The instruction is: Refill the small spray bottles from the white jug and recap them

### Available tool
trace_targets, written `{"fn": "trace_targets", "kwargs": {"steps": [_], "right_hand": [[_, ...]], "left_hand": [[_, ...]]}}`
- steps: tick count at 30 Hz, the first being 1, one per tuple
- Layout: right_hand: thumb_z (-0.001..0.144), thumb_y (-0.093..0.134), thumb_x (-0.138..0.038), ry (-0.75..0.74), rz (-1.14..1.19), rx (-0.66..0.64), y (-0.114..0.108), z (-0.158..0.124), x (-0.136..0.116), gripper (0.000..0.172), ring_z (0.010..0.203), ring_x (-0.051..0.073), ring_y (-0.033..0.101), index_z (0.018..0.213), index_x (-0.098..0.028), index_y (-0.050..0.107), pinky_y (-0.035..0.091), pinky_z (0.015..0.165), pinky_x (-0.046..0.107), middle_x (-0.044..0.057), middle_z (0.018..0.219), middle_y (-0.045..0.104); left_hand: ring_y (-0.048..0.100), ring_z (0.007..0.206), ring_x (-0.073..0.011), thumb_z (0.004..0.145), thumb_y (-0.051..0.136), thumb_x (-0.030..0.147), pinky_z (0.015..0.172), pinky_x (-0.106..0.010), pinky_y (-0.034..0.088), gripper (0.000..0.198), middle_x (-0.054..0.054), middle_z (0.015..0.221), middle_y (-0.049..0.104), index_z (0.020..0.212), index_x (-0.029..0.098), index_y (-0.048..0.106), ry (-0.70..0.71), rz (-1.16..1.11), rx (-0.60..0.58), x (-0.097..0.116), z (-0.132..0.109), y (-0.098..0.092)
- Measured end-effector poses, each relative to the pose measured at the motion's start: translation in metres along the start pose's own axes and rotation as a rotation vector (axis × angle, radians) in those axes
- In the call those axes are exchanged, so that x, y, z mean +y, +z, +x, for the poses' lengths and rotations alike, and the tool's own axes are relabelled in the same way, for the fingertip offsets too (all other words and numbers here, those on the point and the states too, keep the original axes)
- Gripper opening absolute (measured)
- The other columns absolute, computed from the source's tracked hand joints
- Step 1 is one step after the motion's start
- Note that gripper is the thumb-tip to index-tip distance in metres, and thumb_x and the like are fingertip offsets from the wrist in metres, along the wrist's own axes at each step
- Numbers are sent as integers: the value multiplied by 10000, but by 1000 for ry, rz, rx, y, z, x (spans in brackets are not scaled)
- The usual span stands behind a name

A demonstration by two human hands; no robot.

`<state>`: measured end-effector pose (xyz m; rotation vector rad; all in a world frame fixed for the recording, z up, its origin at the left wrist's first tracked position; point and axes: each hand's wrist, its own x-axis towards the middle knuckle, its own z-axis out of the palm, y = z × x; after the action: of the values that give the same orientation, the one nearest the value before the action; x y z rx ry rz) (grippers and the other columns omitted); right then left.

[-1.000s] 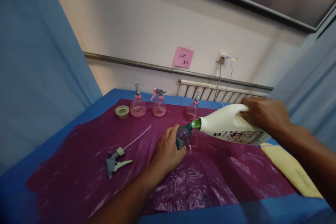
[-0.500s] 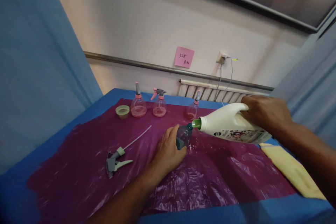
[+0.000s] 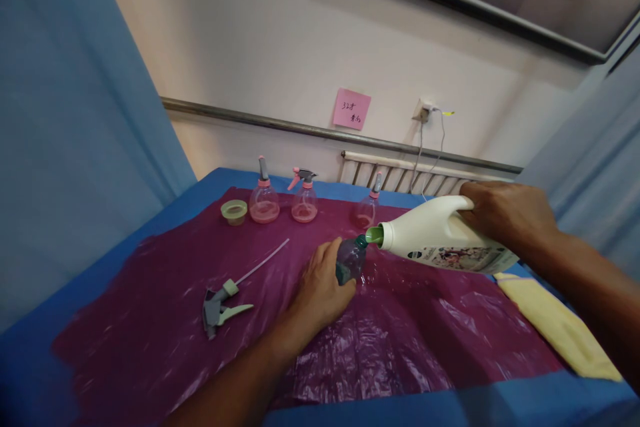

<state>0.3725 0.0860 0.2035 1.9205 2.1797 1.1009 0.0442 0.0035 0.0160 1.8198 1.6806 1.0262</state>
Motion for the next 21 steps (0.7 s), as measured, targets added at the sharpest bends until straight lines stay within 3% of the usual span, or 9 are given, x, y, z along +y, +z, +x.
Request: {"fn": "trace_targets", "kwargs": {"steps": [21], "right_hand": [[976, 554, -505, -47, -33, 76, -3, 3, 2, 282, 837, 297, 756, 924, -293, 732, 270, 570, 327, 61, 963, 832]], "left_hand": [[533, 1553, -364, 828, 763, 249, 1333, -494, 408, 890, -160, 1633, 580, 1673, 213, 485, -4, 12, -6, 1, -1, 0]]}}
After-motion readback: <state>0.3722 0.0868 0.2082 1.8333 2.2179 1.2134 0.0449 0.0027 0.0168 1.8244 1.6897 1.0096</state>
